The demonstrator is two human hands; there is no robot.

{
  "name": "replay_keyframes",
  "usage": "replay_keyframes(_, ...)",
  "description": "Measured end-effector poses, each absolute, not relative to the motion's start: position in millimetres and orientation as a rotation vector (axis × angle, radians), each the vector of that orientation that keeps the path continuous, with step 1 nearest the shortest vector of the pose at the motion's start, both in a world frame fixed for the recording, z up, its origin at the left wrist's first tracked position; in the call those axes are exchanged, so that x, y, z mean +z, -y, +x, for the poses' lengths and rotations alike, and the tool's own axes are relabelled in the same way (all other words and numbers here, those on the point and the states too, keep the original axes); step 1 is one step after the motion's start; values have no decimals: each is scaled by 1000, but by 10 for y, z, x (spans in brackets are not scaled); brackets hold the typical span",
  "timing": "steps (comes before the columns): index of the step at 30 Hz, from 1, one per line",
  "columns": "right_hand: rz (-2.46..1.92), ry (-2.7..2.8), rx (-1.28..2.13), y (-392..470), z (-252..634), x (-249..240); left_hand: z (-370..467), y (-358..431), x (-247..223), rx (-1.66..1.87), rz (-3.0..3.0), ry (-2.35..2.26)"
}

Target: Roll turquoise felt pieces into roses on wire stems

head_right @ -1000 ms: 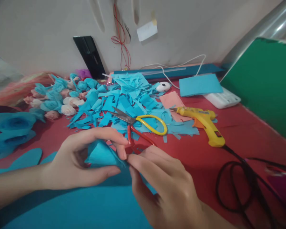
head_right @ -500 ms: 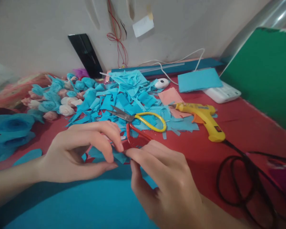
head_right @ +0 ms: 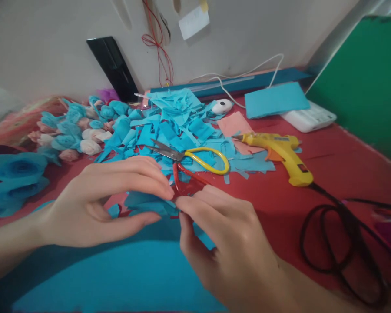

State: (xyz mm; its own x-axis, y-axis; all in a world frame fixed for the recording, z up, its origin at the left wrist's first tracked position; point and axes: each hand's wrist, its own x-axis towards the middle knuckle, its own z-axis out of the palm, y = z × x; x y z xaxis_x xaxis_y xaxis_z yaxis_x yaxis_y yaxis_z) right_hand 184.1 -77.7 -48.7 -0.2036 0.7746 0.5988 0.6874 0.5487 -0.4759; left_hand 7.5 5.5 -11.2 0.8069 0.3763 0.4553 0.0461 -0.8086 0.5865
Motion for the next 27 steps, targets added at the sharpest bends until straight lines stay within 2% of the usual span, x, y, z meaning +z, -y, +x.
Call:
replay_keyframes(9, -1200, 1947, 99, 745, 1842, -481, 84, -39, -145, 722, 2367, -464)
replay_keyframes(21, -1261, 1869, 313, 762, 1836, -457, 84, -32, -134, 775, 2409, -458)
replay_keyframes(27, -1232, 1876, 298, 755, 1849, -438, 77, -27, -125, 738, 2369, -450)
